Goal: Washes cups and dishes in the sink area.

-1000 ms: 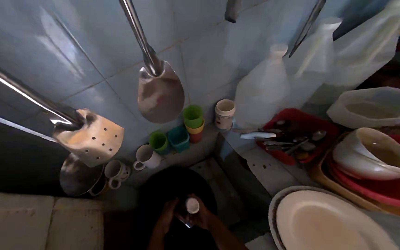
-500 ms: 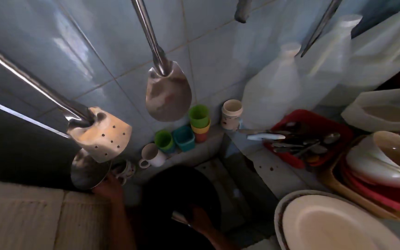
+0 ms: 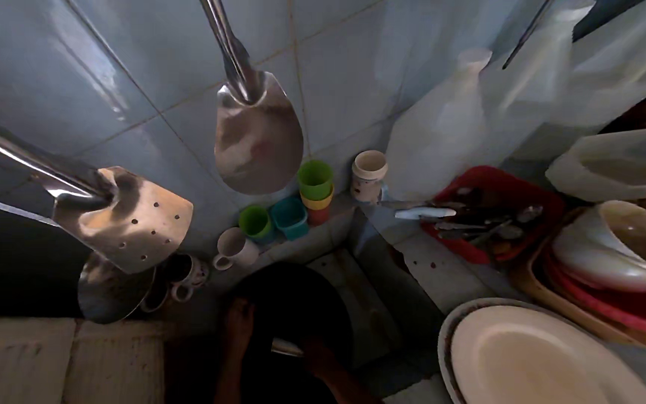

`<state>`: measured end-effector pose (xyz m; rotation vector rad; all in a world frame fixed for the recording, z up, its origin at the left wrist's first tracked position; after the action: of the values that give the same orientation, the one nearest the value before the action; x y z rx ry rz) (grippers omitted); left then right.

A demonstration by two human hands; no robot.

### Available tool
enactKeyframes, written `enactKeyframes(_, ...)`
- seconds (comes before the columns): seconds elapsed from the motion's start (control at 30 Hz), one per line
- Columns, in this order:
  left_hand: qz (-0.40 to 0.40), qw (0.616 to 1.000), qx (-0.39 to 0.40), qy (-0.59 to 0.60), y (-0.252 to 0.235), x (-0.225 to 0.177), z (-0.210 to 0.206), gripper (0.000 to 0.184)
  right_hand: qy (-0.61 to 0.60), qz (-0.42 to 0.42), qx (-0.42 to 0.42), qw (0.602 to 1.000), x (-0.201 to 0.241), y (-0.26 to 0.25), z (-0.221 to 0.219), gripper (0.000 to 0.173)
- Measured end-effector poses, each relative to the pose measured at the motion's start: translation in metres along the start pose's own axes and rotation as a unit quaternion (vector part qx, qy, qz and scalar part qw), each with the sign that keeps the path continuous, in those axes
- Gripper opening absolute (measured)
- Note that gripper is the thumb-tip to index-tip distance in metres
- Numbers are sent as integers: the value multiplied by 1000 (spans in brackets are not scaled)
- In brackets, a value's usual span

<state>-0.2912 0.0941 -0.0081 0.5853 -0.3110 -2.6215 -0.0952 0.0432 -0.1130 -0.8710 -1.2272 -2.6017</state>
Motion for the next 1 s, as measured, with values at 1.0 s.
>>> enactKeyframes(1.0, -115, 962, 28, 247, 76, -56, -113, 62, -705, -41, -46, 707, -11, -15, 36, 52)
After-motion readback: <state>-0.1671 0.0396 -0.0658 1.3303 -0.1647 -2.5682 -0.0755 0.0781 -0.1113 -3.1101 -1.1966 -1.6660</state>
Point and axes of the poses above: each hand's wrist, its own y-axis away from the middle knuckle, its own z-axis out of the back of the hand, x = y × z, the point moved 3 cm from there along -y, towards the middle knuckle, and after that the axes turned 1 degree about -x, right-handed, at the moved point
